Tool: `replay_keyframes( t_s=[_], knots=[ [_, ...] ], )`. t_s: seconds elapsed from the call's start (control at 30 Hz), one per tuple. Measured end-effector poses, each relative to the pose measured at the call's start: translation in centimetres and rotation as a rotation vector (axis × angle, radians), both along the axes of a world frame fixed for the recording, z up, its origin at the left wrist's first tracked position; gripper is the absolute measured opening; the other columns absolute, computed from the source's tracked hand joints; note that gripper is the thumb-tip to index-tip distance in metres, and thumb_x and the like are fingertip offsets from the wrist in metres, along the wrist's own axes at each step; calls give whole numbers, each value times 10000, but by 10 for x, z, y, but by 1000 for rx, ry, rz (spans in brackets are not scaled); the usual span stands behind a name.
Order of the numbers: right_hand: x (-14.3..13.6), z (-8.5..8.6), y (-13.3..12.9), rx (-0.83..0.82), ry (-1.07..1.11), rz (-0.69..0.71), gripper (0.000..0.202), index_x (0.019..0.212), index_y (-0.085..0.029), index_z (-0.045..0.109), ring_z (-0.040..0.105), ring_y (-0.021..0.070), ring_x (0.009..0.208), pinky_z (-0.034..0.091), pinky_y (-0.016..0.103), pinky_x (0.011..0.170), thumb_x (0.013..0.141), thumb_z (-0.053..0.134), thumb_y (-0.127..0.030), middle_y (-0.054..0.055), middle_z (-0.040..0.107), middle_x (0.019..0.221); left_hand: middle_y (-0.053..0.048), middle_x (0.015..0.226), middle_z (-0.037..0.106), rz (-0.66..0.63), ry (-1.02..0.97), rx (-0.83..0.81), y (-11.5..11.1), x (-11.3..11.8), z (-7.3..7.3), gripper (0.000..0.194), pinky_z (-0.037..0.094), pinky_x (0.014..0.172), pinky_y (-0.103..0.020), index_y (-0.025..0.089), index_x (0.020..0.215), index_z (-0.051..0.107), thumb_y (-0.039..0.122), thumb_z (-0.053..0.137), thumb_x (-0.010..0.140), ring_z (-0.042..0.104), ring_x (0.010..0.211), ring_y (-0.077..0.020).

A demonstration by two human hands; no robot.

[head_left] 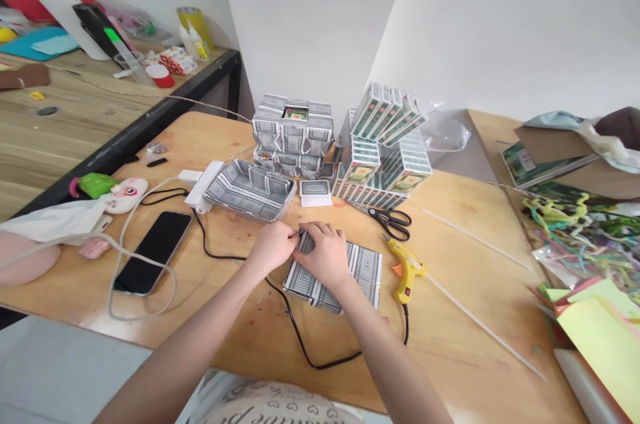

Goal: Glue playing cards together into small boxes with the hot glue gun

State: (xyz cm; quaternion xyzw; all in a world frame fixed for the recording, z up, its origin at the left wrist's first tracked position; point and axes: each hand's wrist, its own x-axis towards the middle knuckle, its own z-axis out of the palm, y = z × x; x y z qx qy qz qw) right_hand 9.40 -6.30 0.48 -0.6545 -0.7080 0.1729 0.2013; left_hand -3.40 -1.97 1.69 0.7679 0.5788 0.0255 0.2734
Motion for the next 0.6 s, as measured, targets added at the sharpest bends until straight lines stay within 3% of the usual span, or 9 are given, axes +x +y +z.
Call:
replay_keyframes(
  t_s=[0.2,0.37,0.43,0.53,0.6],
  knots=[
    [1,-2,0,2,9,-8,415,1050,-243,582,534,228,958,326,350,820,655,608,-368,30,636,1062,-118,701,685,-11,96,45,-3,9,9,315,297,527,-270,146,642,685,207,397,756,601,654,-194],
    [1,-1,0,22,6,13,410,1082,-285,581,530,218,957,326,344,801,679,595,-358,7,625,1093,-141,770,695,36,104,76,-8,12,5,341,335,565,-283,135,755,700,233,375,791,621,707,-227],
    [1,-1,0,17,4,15,367,1047,-280,600,530,212,954,326,342,804,692,586,-374,4,628,1083,-125,776,698,36,5,38,-10,5,0,355,349,571,-275,138,771,697,241,360,806,617,695,-212],
    [1,0,0,9,-5,14,419,1080,-257,586,521,211,979,328,345,821,689,590,-407,15,621,1097,-64,749,697,32,-268,-144,-11,-10,-6,316,389,600,-252,152,754,688,268,396,787,608,691,-186],
    [0,0,0,4,-16,19,452,1103,-247,574,513,210,998,328,347,836,682,593,-412,23,612,1113,-32,659,673,96,-410,-278,-10,-18,-10,288,410,602,-247,152,705,680,309,444,757,600,670,-184]
  ],
)
